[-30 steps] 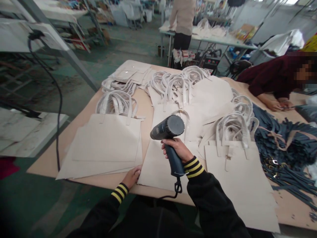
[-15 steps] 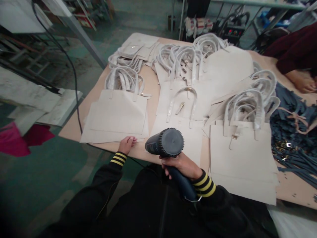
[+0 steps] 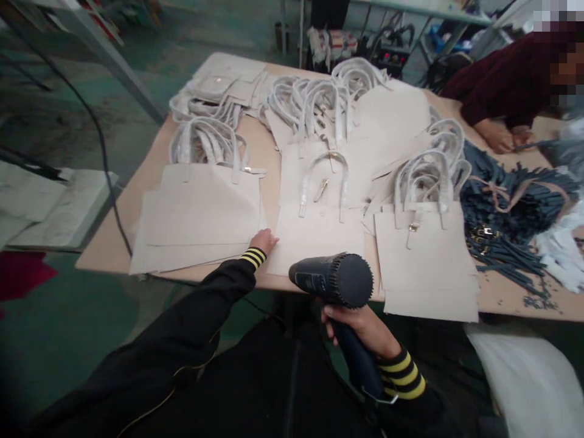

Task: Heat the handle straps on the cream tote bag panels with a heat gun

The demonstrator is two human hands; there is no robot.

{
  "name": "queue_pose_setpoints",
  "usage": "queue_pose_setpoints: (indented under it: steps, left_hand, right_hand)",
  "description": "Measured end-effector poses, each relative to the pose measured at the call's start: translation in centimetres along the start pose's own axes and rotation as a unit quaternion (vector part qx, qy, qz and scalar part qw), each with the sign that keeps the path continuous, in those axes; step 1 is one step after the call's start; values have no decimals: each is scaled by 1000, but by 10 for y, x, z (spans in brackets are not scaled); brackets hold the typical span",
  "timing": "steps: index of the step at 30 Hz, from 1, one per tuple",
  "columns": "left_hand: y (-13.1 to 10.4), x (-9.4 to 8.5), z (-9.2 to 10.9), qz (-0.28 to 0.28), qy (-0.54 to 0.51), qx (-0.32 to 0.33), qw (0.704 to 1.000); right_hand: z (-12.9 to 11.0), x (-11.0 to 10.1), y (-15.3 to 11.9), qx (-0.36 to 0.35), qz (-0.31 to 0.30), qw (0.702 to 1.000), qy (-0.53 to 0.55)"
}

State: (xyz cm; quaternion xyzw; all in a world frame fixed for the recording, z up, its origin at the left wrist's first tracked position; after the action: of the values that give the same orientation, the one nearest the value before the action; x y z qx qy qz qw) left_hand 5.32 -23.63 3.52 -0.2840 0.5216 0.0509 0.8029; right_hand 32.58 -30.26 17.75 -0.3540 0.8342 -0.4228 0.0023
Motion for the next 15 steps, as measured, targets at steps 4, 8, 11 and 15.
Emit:
queue_pose_setpoints:
  steps: [4, 8, 11, 15]
  left_hand:
    - [8, 7, 24, 37, 48, -36, 998]
    - [16, 14, 25, 28, 20, -82, 996]
    - [25, 20, 17, -2, -16, -96, 995]
    - [38, 18, 12, 28, -77, -106, 991]
  right_hand:
    - [5, -50, -63, -63, 174, 982, 37]
    - [18, -88, -109, -95, 278, 953, 76]
    - [28, -103, -115, -85, 291, 949, 82]
    - [30, -114, -108, -82, 278, 951, 106]
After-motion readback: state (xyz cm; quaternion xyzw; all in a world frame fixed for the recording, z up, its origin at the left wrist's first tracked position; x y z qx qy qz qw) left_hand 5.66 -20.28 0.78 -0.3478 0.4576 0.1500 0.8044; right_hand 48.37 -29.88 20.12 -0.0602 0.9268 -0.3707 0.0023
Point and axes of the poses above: each hand's wrist, its own y-axis towards the middle knuckle, its own x-axis out of the palm, z = x × y, the point moved 7 cm from there along y, towards the middle knuckle, and after that the axes turned 1 degree about x, right-handed, at the moved point
